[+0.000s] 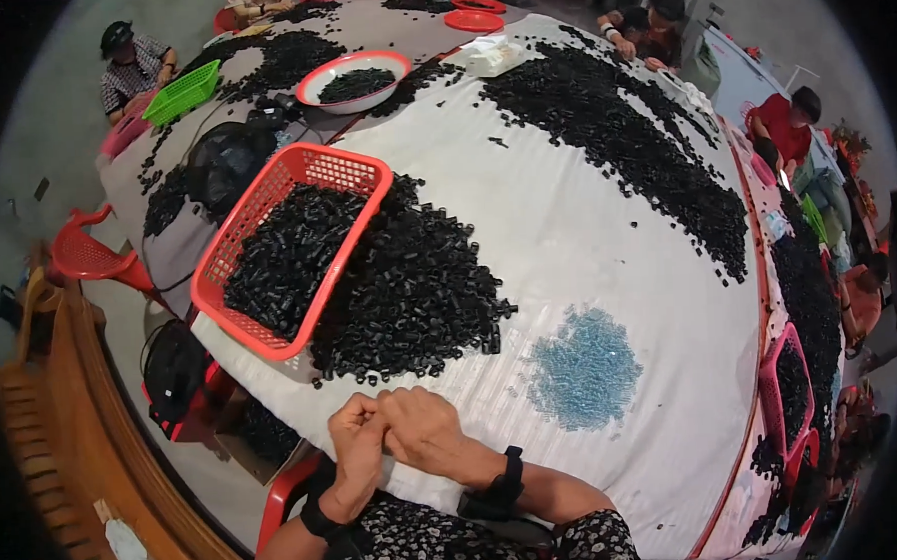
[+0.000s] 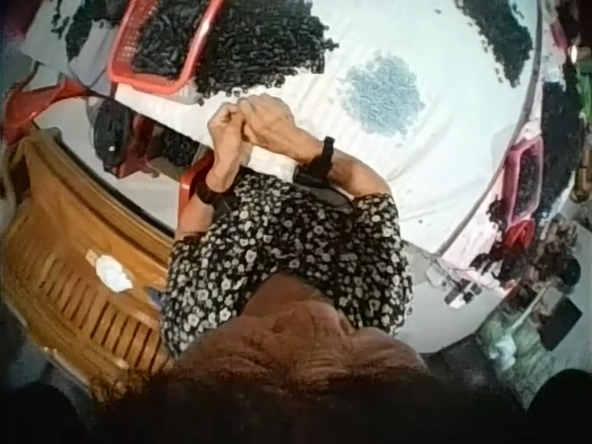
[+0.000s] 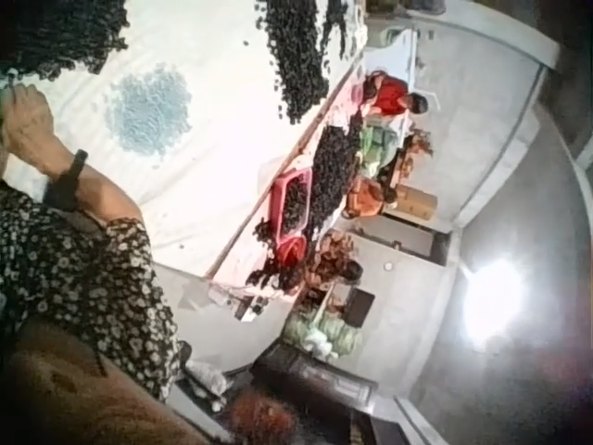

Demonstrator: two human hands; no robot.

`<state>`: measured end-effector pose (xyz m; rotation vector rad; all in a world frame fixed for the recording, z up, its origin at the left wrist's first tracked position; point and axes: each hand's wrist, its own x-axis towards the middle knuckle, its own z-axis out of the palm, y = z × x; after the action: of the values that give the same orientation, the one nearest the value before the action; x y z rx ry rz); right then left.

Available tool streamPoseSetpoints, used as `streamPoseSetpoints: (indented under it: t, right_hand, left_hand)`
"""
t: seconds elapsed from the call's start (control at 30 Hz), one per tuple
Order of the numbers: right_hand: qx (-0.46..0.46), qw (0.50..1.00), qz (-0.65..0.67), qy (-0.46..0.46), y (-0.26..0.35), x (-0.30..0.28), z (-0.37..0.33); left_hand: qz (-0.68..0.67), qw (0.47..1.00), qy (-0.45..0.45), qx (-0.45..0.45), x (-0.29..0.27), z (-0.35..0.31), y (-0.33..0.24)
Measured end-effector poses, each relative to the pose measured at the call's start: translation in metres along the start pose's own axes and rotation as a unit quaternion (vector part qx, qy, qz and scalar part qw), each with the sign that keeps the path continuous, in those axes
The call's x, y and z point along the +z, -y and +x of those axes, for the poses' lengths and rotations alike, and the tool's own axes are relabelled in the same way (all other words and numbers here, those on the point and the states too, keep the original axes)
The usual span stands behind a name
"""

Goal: The person is sorting and inspecting small black plastic components at a large table.

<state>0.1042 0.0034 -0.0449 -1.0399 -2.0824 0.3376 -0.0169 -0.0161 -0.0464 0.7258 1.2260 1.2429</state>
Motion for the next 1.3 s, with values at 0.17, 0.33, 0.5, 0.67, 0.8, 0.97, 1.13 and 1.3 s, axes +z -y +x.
streamPoseSetpoints:
  t: [0.17, 0.33, 0.5, 0.67, 0.8, 0.97, 1.13, 1.3]
  right_hand:
    - [0.020, 0.997, 0.052, -0.050, -0.007, 0.003, -0.002]
    - [0.010, 0.999, 0.020, -0.023, -0.001, -0.003, 0.002]
    - [-0.042, 0.999, -0.017, -0.026, -0.006, -0.004, -0.003]
    - [-0.057, 0.997, -0.043, -0.032, -0.006, 0.000, -0.005]
    - [-0.050, 0.997, -0.048, -0.029, -0.006, 0.000, -0.005]
    - [-0.009, 0.998, 0.032, -0.062, -0.005, 0.001, -0.003]
    - [-0.037, 0.998, 0.027, -0.051, -0.003, -0.004, 0.000]
    - [-0.050, 0.997, -0.042, -0.038, -0.002, -0.002, -0.002]
  left_hand:
    - [-0.072, 0.997, 0.008, -0.018, 0.006, 0.005, 0.003]
    - [-0.108, 0.994, 0.036, 0.001, -0.003, 0.001, 0.005]
    - [-0.086, 0.995, 0.046, -0.013, -0.001, -0.001, 0.002]
    - [-0.049, 0.998, 0.028, -0.011, 0.005, -0.005, 0.002]
    - [-0.045, 0.999, 0.018, -0.006, 0.006, -0.005, 0.005]
    - [-0.135, 0.990, 0.020, -0.030, 0.007, -0.004, 0.001]
    - [-0.153, 0.987, 0.036, -0.026, 0.000, -0.006, 0.002]
    - [-0.072, 0.997, 0.027, -0.023, 0.002, -0.002, -0.004]
